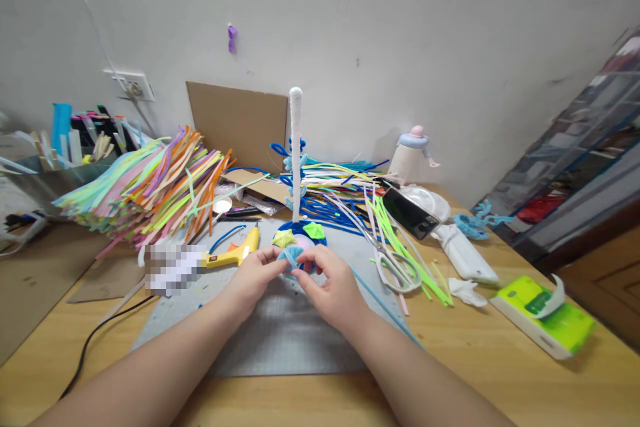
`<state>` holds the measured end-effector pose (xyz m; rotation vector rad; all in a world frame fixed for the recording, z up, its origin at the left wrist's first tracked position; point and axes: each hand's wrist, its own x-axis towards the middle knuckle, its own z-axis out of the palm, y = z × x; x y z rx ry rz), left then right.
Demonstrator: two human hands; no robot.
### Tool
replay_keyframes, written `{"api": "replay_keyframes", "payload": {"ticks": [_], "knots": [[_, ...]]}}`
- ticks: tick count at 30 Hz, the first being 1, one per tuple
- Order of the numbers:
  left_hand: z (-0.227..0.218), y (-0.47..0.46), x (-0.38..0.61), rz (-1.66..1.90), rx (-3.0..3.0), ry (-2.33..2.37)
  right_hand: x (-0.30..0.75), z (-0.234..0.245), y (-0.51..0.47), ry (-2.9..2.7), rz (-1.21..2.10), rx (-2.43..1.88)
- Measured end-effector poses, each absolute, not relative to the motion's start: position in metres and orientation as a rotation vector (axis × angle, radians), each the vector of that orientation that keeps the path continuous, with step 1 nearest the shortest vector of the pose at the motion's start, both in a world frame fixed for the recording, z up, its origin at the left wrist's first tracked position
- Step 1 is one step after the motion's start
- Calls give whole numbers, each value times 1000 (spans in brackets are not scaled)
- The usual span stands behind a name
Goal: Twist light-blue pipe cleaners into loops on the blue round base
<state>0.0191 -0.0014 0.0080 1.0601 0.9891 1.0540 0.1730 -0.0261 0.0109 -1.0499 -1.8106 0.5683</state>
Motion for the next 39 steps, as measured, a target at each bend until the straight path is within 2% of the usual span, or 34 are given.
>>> {"api": "replay_keyframes", "payload": {"ticks": [7,12,17,24,39], "knots": [[10,-3,20,1067,1074,957,173,7,-25,-1793,659,-1050],[10,-1,15,1014,1002,891,173,5,-17,-1267,1105,-1065],[8,0,12,896,917,724,175,3,-13,-1351,1532,-885],[10,-1,8,803,803,645,179,5,-14,-1751,1053,-847],[15,-2,4,756,593,579,189,0,-7,-2085,415,-956]]}}
